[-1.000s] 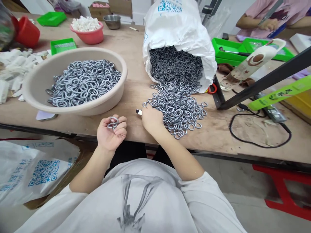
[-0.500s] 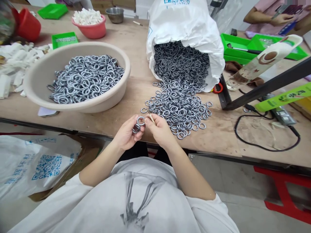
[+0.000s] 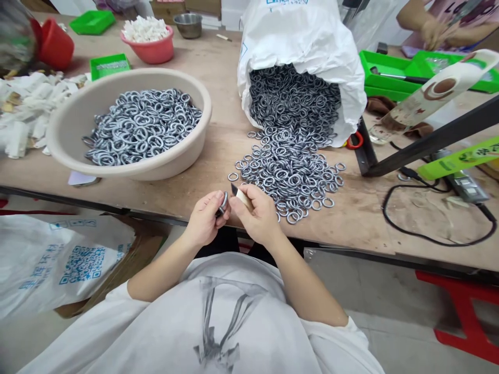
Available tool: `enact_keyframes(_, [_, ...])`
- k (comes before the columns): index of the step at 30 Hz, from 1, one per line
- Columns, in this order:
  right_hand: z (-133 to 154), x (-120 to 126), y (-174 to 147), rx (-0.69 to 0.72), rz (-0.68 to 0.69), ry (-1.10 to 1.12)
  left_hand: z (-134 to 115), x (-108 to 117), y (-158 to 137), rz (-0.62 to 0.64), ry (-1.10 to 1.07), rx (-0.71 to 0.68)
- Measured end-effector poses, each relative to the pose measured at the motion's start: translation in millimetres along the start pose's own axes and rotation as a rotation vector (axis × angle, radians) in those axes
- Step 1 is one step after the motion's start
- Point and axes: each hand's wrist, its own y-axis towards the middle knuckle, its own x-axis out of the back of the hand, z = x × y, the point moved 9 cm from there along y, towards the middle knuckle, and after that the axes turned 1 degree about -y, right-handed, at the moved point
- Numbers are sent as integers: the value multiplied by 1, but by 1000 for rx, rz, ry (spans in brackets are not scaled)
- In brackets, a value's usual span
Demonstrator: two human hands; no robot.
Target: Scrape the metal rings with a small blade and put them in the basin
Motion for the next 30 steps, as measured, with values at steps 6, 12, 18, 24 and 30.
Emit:
enact_keyframes(6, [21, -6, -9, 123, 159, -281, 1, 2, -2, 27, -13, -14])
enact_keyframes(12, [10, -8, -5, 85, 192, -271, 4, 0, -5, 118, 21, 0])
enact_keyframes(18, [-17, 1, 14, -96, 94, -120, 1, 3, -10, 188, 91, -41])
enact_keyframes(24, [-2, -37, 35, -67, 322, -62, -15, 28, -4, 31, 56, -82])
enact_keyframes(30, [-26, -39, 67, -142, 270, -972, -26, 42, -5, -63, -212, 13])
